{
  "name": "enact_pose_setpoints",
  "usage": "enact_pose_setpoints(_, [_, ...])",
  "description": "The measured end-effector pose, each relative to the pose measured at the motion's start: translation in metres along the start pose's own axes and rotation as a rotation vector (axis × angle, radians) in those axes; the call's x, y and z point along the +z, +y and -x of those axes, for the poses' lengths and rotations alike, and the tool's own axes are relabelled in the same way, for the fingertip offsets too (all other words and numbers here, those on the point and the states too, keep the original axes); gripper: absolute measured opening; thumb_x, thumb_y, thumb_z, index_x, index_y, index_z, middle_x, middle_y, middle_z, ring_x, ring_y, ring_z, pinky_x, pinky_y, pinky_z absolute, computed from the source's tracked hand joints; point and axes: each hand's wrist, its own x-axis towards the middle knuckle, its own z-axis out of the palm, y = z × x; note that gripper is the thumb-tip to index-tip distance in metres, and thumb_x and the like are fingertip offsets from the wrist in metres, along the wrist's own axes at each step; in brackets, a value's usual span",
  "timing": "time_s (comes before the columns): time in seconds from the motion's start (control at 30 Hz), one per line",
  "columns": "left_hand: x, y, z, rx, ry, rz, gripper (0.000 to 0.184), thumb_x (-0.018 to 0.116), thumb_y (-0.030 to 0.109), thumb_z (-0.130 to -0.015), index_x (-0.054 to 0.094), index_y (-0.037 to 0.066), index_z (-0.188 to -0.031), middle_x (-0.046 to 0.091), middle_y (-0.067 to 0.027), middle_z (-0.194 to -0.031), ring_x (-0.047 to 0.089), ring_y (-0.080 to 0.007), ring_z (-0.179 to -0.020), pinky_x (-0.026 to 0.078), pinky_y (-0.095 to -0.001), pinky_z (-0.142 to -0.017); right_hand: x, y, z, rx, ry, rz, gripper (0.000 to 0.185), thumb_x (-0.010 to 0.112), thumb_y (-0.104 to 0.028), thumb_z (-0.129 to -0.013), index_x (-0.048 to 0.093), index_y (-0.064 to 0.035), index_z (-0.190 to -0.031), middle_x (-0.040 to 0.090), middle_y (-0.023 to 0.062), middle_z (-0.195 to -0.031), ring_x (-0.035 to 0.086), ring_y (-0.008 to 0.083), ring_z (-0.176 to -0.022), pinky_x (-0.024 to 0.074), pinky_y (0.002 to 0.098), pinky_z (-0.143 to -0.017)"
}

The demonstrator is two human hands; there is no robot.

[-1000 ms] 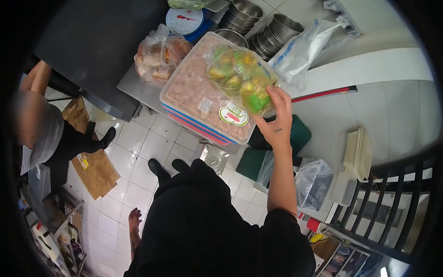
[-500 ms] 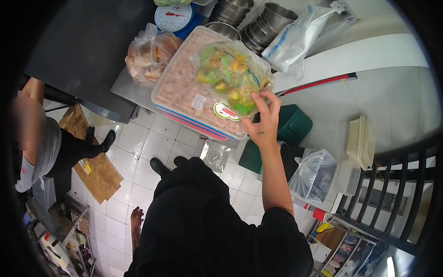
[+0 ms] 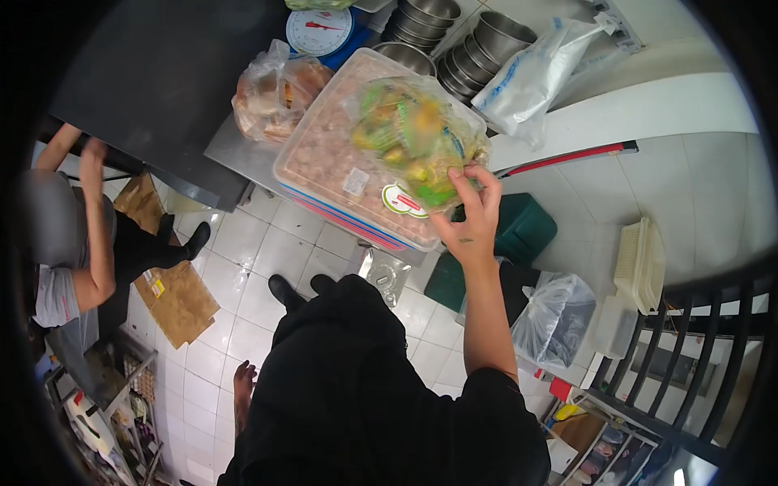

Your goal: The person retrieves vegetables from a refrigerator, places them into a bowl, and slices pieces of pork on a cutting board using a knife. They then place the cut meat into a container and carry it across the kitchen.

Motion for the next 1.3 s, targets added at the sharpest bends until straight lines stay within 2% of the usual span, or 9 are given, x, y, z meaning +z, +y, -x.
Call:
enact_pose_setpoints(0.17, [0.000, 0.008, -0.001, 0.020, 0.042, -0.013, 0.050, 0.069, 0.025, -0.102, 0.057, 0.007, -0.146, 0.067, 0.0000, -0.093, 0.057, -0.0068, -0.076, 0.044, -0.0241, -0.058, -0.017, -0.006, -0.043, 0.025, -0.054, -0.020, 0.075, 0.087, -0.004, -0.062, 0.068, -0.0076, -0.134, 0.057, 0.0155, -0.125, 0.061, 0.0321, -0.115, 0.0514, 0.0400, -0.097])
enact_pose_setpoints(0.43, [-0.015, 0.000, 0.002, 0.042, 0.069, 0.044, 0.053, 0.071, 0.026, -0.101, 0.055, 0.006, -0.148, 0.067, 0.0002, -0.092, 0.056, -0.0066, -0.074, 0.044, -0.0236, -0.059, -0.021, -0.009, -0.159, -0.017, -0.278, -0.067, 0.065, 0.090, -0.018, -0.070, 0.071, -0.0086, -0.132, 0.062, 0.0112, -0.120, 0.064, 0.0254, -0.110, 0.0509, 0.0354, -0.097])
enact_pose_setpoints(0.5, [-0.017, -0.003, 0.006, 0.013, 0.076, -0.029, 0.059, 0.069, 0.032, -0.099, 0.053, 0.009, -0.151, 0.070, -0.0060, -0.117, 0.066, -0.0175, -0.102, 0.051, -0.0364, -0.076, -0.012, -0.003, -0.187, -0.098, -0.335, -0.037, 0.062, 0.090, -0.023, -0.074, 0.072, -0.0106, -0.132, 0.064, 0.0094, -0.116, 0.064, 0.0226, -0.108, 0.0513, 0.0334, -0.095])
enact_pose_setpoints(0.6, [-0.012, -0.014, 0.015, 0.005, 0.100, -0.036, 0.059, 0.068, 0.033, -0.100, 0.052, 0.009, -0.152, 0.070, -0.0076, -0.121, 0.066, -0.0204, -0.107, 0.052, -0.0407, -0.081, 0.005, 0.015, -0.226, -0.085, -0.417, -0.044, 0.058, 0.089, -0.029, -0.080, 0.073, -0.0101, -0.132, 0.069, 0.0074, -0.114, 0.066, 0.0195, -0.107, 0.0519, 0.0322, -0.094])
enact_pose_setpoints(0.73, [0.008, -0.022, 0.038, -0.034, 0.168, 0.017, 0.053, 0.068, 0.032, -0.102, 0.055, 0.009, -0.148, 0.068, 0.0014, -0.098, 0.060, -0.0093, -0.089, 0.048, -0.0297, -0.069, 0.025, 0.048, -0.261, 0.141, -0.566, -0.181, 0.057, 0.086, -0.036, -0.085, 0.072, -0.0065, -0.131, 0.076, 0.0064, -0.114, 0.070, 0.0159, -0.104, 0.0532, 0.0305, -0.094])
enact_pose_setpoints(0.9, [0.036, -0.068, 0.048, 0.000, 0.114, 0.152, 0.052, 0.067, 0.034, -0.103, 0.055, 0.011, -0.148, 0.070, -0.0001, -0.106, 0.063, -0.0109, -0.093, 0.050, -0.0326, -0.072, 0.034, 0.066, -0.266, 0.136, -0.536, -0.152, 0.071, 0.089, -0.055, -0.075, 0.075, -0.0109, -0.129, 0.075, 0.0150, -0.118, 0.071, 0.0235, -0.109, 0.0550, 0.0353, -0.093])
enact_pose_setpoints(0.93, [0.043, -0.077, 0.050, -0.039, 0.122, 0.175, 0.052, 0.068, 0.028, -0.103, 0.054, 0.006, -0.148, 0.070, -0.0022, -0.109, 0.064, -0.0115, -0.094, 0.050, -0.0305, -0.073, 0.033, 0.065, -0.265, 0.121, -0.545, -0.161, 0.073, 0.088, -0.058, -0.075, 0.075, -0.0110, -0.129, 0.074, 0.0164, -0.120, 0.070, 0.0251, -0.111, 0.0550, 0.0359, -0.094])
enact_pose_setpoints(1.07, [0.059, -0.137, 0.036, 0.070, -0.004, 0.364, 0.052, 0.068, 0.016, -0.102, 0.052, -0.008, -0.145, 0.070, -0.0087, -0.111, 0.064, -0.0135, -0.094, 0.053, -0.0278, -0.085, 0.028, 0.046, -0.254, 0.166, -0.600, -0.220, 0.078, 0.087, -0.060, -0.075, 0.073, -0.0103, -0.132, 0.071, 0.0180, -0.127, 0.069, 0.0276, -0.114, 0.0540, 0.0390, -0.097])
enact_pose_setpoints(1.3, [0.096, -0.108, 0.094, 0.099, 0.117, 0.321, 0.054, 0.069, 0.019, -0.102, 0.052, -0.007, -0.146, 0.069, -0.0075, -0.107, 0.062, -0.0133, -0.088, 0.052, -0.0277, -0.083, 0.024, 0.030, -0.234, -0.134, -0.429, 0.071, 0.080, 0.081, -0.062, -0.079, 0.065, -0.0146, -0.143, 0.065, 0.0177, -0.127, 0.067, 0.0290, -0.108, 0.0537, 0.0379, -0.093])
